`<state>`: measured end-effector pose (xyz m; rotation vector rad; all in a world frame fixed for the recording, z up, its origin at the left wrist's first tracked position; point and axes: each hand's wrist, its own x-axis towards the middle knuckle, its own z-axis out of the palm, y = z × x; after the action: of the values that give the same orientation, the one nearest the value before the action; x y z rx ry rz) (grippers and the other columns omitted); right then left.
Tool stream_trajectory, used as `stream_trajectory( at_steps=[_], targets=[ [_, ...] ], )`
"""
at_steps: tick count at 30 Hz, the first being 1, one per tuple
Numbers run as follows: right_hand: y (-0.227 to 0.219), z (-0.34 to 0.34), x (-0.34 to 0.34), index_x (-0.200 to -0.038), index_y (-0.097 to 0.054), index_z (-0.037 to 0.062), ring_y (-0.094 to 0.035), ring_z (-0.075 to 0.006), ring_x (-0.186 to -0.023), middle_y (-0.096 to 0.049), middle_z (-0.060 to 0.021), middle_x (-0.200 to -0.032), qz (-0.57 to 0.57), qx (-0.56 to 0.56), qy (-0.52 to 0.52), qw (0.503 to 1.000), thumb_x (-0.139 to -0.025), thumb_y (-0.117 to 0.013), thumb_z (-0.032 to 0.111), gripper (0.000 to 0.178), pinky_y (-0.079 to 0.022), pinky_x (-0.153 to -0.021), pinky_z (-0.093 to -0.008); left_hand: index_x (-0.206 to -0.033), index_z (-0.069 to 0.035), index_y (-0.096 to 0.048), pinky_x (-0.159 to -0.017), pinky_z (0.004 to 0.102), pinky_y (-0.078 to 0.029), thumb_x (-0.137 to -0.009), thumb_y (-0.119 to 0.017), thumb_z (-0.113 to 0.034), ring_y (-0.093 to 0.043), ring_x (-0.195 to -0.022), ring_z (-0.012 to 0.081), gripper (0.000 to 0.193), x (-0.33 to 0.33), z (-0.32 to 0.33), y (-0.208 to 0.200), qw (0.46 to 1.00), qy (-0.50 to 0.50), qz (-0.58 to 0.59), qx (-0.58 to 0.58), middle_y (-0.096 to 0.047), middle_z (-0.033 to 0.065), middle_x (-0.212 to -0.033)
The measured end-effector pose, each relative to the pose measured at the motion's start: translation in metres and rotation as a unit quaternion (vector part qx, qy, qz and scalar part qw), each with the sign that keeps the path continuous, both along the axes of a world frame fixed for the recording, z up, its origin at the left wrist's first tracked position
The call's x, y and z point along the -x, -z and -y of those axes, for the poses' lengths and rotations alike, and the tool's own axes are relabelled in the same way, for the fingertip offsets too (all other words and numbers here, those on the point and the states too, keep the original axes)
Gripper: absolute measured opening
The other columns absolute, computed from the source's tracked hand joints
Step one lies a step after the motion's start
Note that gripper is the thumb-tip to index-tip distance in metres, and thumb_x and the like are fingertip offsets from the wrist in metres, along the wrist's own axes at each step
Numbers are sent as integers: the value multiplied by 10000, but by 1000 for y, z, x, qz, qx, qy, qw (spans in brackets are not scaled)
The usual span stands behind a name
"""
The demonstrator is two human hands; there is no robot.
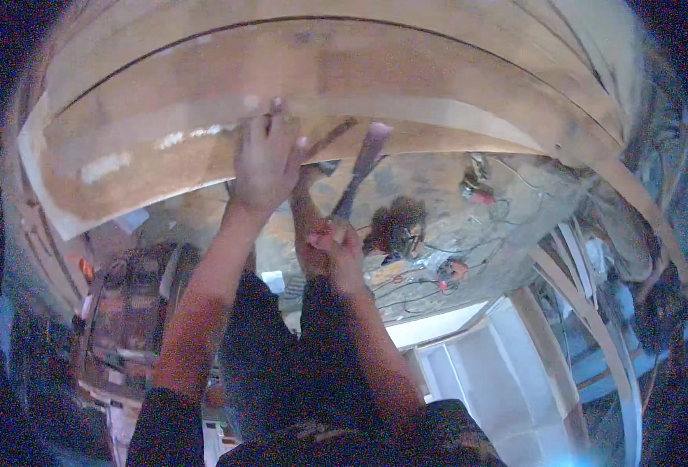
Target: The person uses a chisel and a mallet to carve and shape the edge of a curved wooden board, working along the length of the wood piece.
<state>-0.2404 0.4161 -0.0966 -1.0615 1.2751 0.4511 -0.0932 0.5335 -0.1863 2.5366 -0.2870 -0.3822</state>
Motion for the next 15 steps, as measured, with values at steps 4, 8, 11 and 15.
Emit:
stream_trajectory(
  at_steps=[4,8,11,15],
  targets=[
    [-2,7,-7,-1056,-579,33,-680,-215,-726,-668,-118,-897,26,-48,25,998,-882,-667,102,206,-551,-591,-329,-1477,20,-465,-998,531,-457,-1012,-579,-399,-552,-1130,455,636,-7,2,-5,998,14,-14,64,-557,264,-1214],
    [-4,19,-9,-1082,-546,45,-684,-235,-736,-665,-126,-888,25,-71,39,996,-921,-615,135,196,-564,-648,-345,-1394,19,-544,-1022,506,-451,-987,-638,-347,-553,-1169,435,556,-9,4,-11,993,-1,4,121,-558,264,-1274],
    [-18,26,-8,-1038,-549,46,-680,-242,-747,-660,-128,-872,9,-46,22,999,-943,-579,148,142,-560,-667,-348,-1343,4,-588,-1030,503,-453,-968,-672,-324,-560,-1194,429,505,-5,10,-21,983,-23,-11,180,-568,265,-1278],
    [-72,31,-4,-979,-583,49,-678,-242,-753,-655,-118,-845,-2,-60,67,996,-957,-556,165,122,-548,-659,-344,-1333,-43,-589,-994,524,-465,-975,-641,-382,-590,-1095,445,496,4,5,-55,985,-12,59,163,-605,239,-1194]
  ],
)
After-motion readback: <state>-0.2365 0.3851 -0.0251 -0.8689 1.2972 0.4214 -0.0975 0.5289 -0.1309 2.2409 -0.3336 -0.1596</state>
